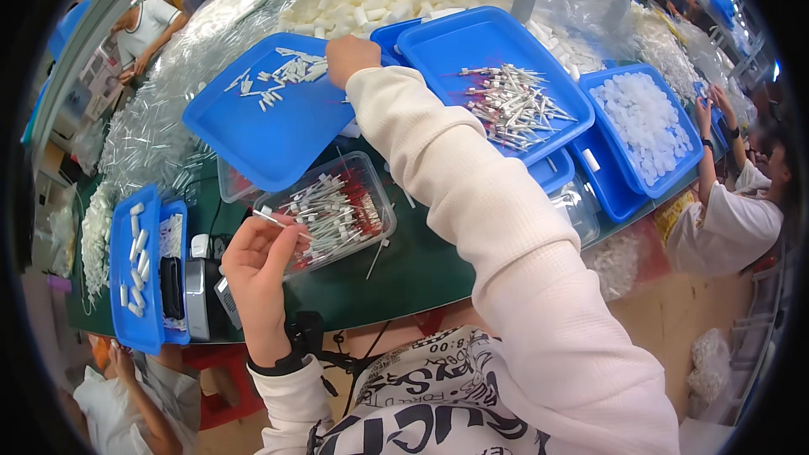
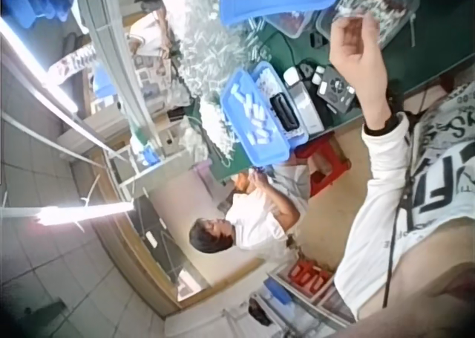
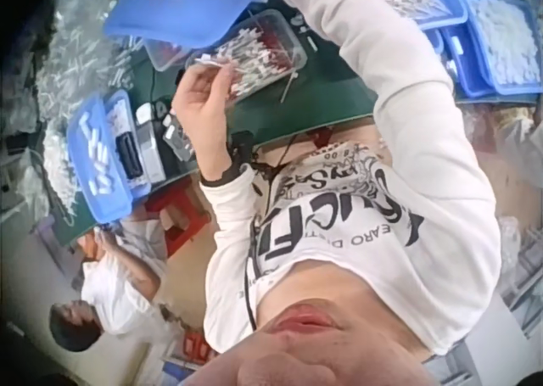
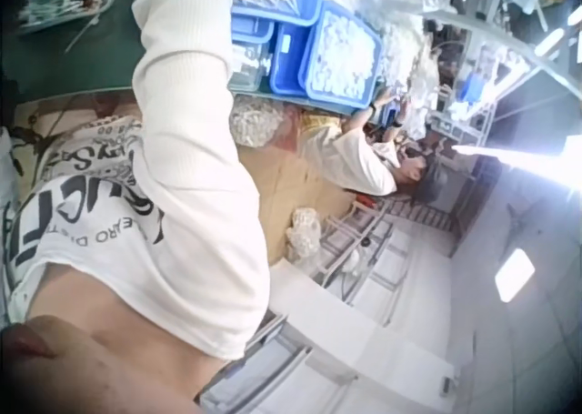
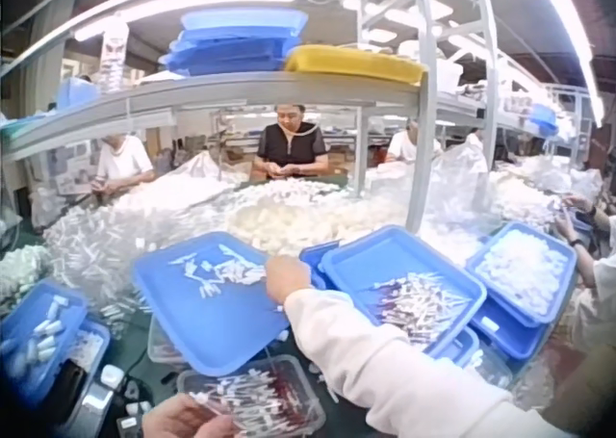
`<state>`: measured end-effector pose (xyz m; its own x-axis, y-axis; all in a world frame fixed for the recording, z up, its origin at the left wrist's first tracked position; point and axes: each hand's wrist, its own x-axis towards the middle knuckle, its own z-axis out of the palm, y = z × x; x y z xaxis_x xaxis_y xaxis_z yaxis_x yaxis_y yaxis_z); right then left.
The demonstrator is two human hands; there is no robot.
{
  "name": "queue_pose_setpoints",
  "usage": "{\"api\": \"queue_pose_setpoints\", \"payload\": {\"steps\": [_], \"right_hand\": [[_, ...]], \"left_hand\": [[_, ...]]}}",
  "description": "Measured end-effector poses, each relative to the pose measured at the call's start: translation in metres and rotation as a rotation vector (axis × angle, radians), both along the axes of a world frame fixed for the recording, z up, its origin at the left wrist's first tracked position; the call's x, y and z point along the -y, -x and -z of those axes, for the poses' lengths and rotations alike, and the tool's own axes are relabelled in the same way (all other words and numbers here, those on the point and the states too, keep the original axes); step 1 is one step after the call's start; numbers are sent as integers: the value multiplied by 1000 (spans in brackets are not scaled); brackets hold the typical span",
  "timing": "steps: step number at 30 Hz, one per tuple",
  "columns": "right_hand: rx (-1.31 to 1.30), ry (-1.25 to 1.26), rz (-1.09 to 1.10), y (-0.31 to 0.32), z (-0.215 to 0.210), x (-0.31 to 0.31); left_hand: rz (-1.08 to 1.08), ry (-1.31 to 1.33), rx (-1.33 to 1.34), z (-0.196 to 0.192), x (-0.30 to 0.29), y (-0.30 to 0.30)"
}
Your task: The person sits at a workstation in a factory setting, repeatedly picking up small white plastic pieces and thin red-tipped rods from blue trays. They insert the rods into the plastic pieces by hand and place the assembled units into a clear container.
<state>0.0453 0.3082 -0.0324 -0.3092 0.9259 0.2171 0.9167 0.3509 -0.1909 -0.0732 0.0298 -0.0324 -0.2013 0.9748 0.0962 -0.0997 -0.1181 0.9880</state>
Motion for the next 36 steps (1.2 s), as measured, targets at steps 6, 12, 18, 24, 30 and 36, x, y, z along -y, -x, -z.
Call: {"api": "queue_pose_setpoints", "payload": {"steps": [6, 12, 18, 24, 30, 36], "right_hand": [[-425, -171, -276, -19, -38, 71], [-973, 305, -439, -91, -40, 239], [-1307, 549, -240, -111, -20, 291], [-1364, 477, -328, -116, -11, 297], [-1375, 441, -294, -119, -7, 302], [-983, -36, -257, -121, -10, 300]], "left_hand": [[59, 29, 207, -5, 22, 3], [108, -25, 413, -3, 30, -15], [125, -38, 447, -5, 33, -42], [100, -47, 431, -5, 36, -56], [46, -77, 230, -6, 41, -66], [183, -139, 27, -3, 47, -71]]}}
